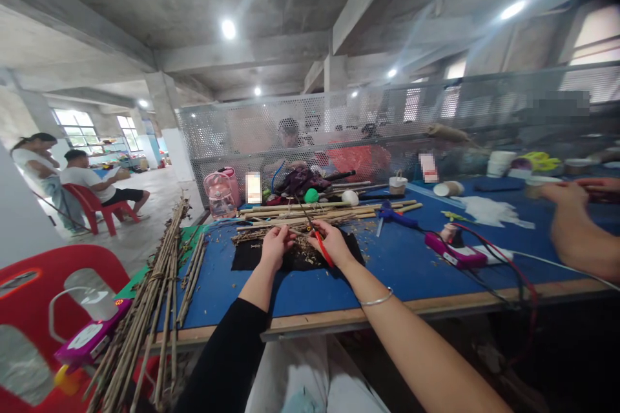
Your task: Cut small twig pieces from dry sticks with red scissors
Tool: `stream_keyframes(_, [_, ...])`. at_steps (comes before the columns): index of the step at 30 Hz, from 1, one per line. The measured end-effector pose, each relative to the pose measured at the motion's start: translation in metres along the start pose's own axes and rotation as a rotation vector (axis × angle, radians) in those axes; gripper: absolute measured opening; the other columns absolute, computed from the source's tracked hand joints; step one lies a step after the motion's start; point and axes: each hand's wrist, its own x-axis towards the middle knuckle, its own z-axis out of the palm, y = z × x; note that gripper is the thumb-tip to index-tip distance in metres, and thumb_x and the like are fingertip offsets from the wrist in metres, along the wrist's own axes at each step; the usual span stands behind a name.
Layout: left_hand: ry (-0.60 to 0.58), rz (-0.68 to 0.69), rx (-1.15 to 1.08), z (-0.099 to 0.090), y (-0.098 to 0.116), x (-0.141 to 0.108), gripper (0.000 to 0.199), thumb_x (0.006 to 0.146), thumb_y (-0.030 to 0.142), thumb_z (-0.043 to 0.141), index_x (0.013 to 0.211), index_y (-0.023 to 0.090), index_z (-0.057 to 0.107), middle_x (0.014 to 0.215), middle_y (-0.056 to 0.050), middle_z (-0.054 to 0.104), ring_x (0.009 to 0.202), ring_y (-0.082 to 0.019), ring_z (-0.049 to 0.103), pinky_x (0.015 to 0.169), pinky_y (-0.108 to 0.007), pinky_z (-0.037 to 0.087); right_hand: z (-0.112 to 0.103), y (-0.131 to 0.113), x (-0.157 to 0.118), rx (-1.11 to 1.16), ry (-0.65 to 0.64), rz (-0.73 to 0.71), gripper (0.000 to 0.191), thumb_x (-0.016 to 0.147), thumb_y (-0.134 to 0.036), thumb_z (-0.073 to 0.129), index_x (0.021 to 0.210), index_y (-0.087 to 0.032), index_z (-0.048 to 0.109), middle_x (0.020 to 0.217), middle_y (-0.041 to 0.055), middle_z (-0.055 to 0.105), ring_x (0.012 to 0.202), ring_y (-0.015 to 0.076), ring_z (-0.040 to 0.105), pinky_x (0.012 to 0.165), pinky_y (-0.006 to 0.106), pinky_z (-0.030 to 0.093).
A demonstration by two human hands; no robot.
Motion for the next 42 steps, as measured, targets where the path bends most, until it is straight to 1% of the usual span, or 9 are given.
stream_keyframes(8, [-0.092,-0.027,-0.069,0.002,0.003,-0.005,0.02,0.074,0.031,0.064,0.084,0.015,0.055,0.081,-0.005,0.064,0.064,-0.007,0.06,0.054,-0.015,0.048,0.001,-0.002,-0.001,0.041,-0.006,0.001,0.042,0.06,-0.023,0.061,0.1,-0.012,0.055,0.076,0.0052,0.066,0.07,0.0163,0.062,0.073,0.031,0.05])
stream_keyframes(13, [-0.147,-0.067,0.022,0.007,0.002,-0.011,0.029,0.068,0.038,0.067,0.082,0.013,0.059,0.075,-0.007,0.064,0.065,-0.011,0.061,0.052,-0.017,0.047,0.003,-0.004,-0.001,0.037,0.004,0.002,0.044,0.06,-0.022,0.061,0.102,-0.013,0.054,0.075,0.0044,0.065,0.068,0.0162,0.062,0.069,0.03,0.051])
stream_keyframes(19, [-0.081,-0.028,0.147,0.007,-0.002,-0.01,0.03,0.066,0.041,0.067,0.064,0.014,0.054,0.066,-0.005,0.063,0.054,-0.01,0.058,0.047,-0.019,0.045,0.003,-0.006,-0.002,0.006,0.049,-0.004,0.041,0.062,-0.025,0.059,0.101,-0.013,0.054,0.076,0.0048,0.065,0.066,0.0157,0.061,0.067,0.029,0.05])
stream_keyframes(25, [0.011,0.034,0.095,0.003,-0.002,-0.004,0.027,0.068,0.038,0.066,0.072,0.014,0.053,0.069,-0.004,0.064,0.057,-0.01,0.06,0.047,-0.017,0.045,0.0,-0.006,-0.003,-0.075,0.043,0.024,0.043,0.067,-0.035,0.06,0.103,-0.013,0.054,0.077,0.0061,0.066,0.069,0.0168,0.062,0.068,0.029,0.048])
stream_keyframes(29, [0.162,0.093,-0.052,-0.003,0.003,0.002,0.028,0.066,0.036,0.068,0.073,0.014,0.052,0.068,-0.002,0.061,0.061,-0.01,0.061,0.047,-0.015,0.044,-0.004,-0.011,-0.006,-0.388,0.054,0.01,0.043,0.07,-0.043,0.059,0.105,-0.019,0.054,0.089,0.0056,0.066,0.077,0.0178,0.061,0.072,0.029,0.046])
stream_keyframes(32, [0.252,0.123,-0.133,-0.009,0.008,0.005,0.03,0.063,0.035,0.071,0.074,0.014,0.051,0.068,-0.001,0.061,0.061,-0.009,0.061,0.046,-0.015,0.042,-0.007,-0.019,-0.009,-0.635,-0.022,-0.047,0.045,0.069,-0.046,0.061,0.105,-0.022,0.054,0.098,0.0056,0.063,0.086,0.0194,0.059,0.074,0.029,0.043])
stream_keyframes(35, [0.316,0.16,-0.153,-0.012,0.012,0.006,0.031,0.063,0.033,0.071,0.081,0.015,0.053,0.068,0.0,0.061,0.058,-0.009,0.061,0.043,-0.014,0.04,-0.008,-0.025,-0.011,-0.759,-0.127,-0.071,0.047,0.067,-0.049,0.062,0.105,-0.023,0.056,0.103,0.0057,0.062,0.094,0.0207,0.056,0.075,0.028,0.041])
stream_keyframes(38, [0.317,0.138,-0.184,-0.014,0.017,0.006,0.028,0.068,0.033,0.068,0.081,0.015,0.053,0.068,-0.001,0.061,0.057,-0.009,0.061,0.041,-0.013,0.04,-0.008,-0.025,-0.012,-0.786,-0.2,-0.013,0.041,0.068,-0.052,0.06,0.099,-0.025,0.059,0.094,0.0036,0.065,0.087,0.0194,0.059,0.071,0.026,0.041])
stream_keyframes(42, [0.213,0.029,-0.311,-0.016,0.023,0.005,0.019,0.078,0.032,0.059,0.079,0.013,0.054,0.065,-0.002,0.06,0.057,-0.008,0.061,0.043,-0.013,0.043,-0.011,-0.02,-0.012,-0.69,-0.146,0.019,0.039,0.069,-0.052,0.06,0.098,-0.026,0.06,0.084,0.002,0.066,0.078,0.0189,0.06,0.067,0.026,0.041])
